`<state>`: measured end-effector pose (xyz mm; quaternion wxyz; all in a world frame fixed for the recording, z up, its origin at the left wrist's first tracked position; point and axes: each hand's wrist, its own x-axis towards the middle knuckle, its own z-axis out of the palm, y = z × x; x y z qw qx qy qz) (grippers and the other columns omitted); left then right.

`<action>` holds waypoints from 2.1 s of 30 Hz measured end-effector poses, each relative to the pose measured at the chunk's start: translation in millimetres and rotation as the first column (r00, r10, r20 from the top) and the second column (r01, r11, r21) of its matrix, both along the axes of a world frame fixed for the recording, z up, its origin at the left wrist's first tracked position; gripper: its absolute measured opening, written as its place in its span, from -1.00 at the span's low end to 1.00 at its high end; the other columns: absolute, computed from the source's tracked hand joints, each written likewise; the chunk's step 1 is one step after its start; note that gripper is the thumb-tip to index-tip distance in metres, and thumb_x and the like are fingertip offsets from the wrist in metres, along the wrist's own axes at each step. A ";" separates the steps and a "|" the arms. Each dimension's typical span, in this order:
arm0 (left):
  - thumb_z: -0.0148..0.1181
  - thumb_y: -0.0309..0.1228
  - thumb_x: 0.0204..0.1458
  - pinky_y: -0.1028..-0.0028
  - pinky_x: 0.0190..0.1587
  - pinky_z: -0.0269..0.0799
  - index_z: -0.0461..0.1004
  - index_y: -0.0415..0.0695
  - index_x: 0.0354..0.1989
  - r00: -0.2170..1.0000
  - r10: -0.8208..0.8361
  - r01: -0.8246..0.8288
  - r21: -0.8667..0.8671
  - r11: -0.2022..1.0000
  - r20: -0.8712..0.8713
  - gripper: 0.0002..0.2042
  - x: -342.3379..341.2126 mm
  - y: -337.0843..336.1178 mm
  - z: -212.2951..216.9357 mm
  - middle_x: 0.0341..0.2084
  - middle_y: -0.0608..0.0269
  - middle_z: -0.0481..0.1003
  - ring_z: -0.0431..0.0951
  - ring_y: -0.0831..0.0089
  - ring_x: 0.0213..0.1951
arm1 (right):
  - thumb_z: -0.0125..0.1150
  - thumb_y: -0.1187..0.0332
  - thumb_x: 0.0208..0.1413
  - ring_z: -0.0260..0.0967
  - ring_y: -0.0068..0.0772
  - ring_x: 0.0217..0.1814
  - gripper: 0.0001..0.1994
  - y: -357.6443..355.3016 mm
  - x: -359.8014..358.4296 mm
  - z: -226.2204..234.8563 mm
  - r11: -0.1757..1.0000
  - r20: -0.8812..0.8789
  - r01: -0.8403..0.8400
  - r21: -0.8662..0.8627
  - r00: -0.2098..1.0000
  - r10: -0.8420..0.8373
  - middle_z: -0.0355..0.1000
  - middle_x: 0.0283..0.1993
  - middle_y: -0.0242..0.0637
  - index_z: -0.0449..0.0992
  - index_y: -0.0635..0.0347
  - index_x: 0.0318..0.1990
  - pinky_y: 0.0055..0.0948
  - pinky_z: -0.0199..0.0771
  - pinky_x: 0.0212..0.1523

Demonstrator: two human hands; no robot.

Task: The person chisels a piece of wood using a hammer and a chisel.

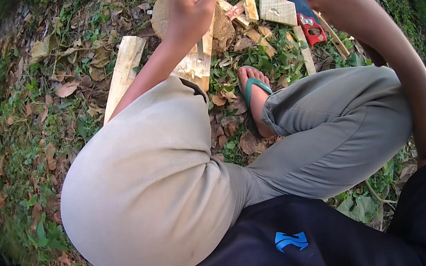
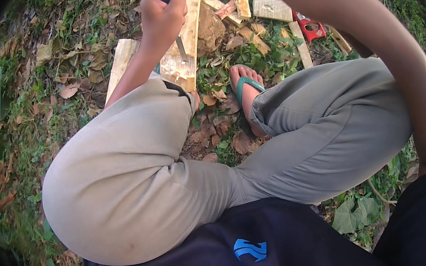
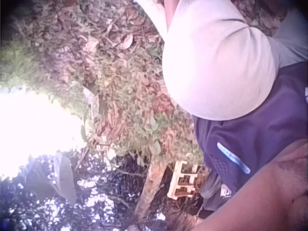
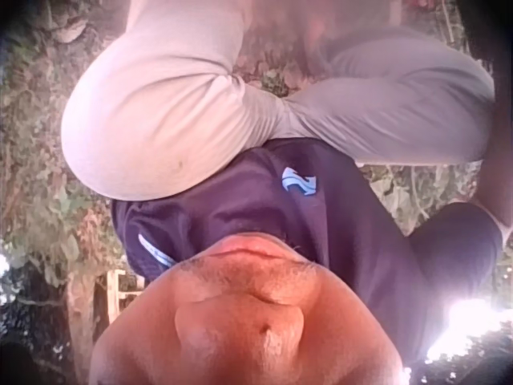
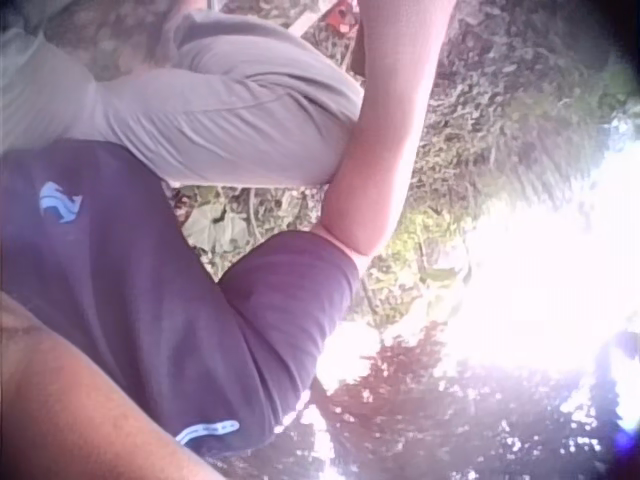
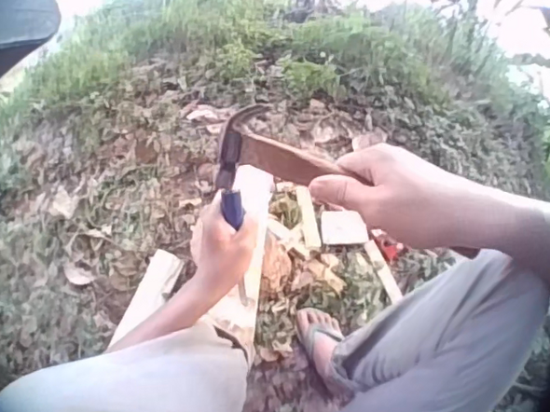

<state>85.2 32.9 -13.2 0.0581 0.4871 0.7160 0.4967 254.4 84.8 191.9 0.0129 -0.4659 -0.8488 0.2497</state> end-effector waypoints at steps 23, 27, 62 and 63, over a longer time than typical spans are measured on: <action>0.18 -0.47 0.13 0.33 -0.24 0.47 0.48 -0.30 -0.04 0.910 -0.217 0.212 0.052 0.976 0.354 -0.75 -3.9 21.7 -18.1 -0.41 0.16 0.54 0.54 0.38 -0.36 | 0.01 0.06 0.44 0.16 -0.66 -0.62 -0.59 31.2 -1.8 -7.7 0.962 0.055 0.107 -0.253 0.994 -0.096 0.28 -0.56 -0.52 0.45 0.20 -0.36 -0.49 0.25 -0.56; 0.19 -0.44 0.14 0.30 -0.25 0.48 0.49 -0.29 -0.04 0.905 -0.292 0.219 0.250 0.943 0.309 -0.75 -1.1 31.2 -15.2 -0.43 0.08 0.56 0.59 0.31 -0.35 | 0.02 0.06 0.44 0.13 -0.69 -0.63 -0.58 39.4 2.8 -4.5 0.934 -0.083 0.171 -0.312 0.975 -0.206 0.25 -0.57 -0.53 0.44 0.18 -0.40 -0.52 0.20 -0.61; 0.19 -0.32 0.19 0.25 -0.35 0.40 0.37 -0.24 -0.28 0.856 -0.269 0.298 0.005 0.955 0.442 -0.78 -2.7 18.4 -42.2 -0.57 0.11 0.45 0.46 0.26 -0.49 | 0.04 -0.10 0.36 0.16 -0.67 -0.68 -0.51 62.6 12.0 -42.3 0.936 0.049 0.144 -0.321 0.990 -0.135 0.23 -0.56 -0.46 0.48 0.24 -0.18 -0.56 0.20 -0.70; 0.20 -0.32 0.18 0.27 -0.34 0.41 0.38 -0.25 -0.27 0.867 -0.279 0.290 0.038 0.956 0.413 -0.77 -5.0 19.4 -44.0 -0.56 0.12 0.45 0.48 0.25 -0.48 | 0.04 -0.11 0.36 0.16 -0.65 -0.67 -0.50 68.3 13.2 -44.5 0.950 -0.029 0.145 -0.276 0.987 -0.159 0.25 -0.55 -0.44 0.48 0.24 -0.21 -0.52 0.22 -0.67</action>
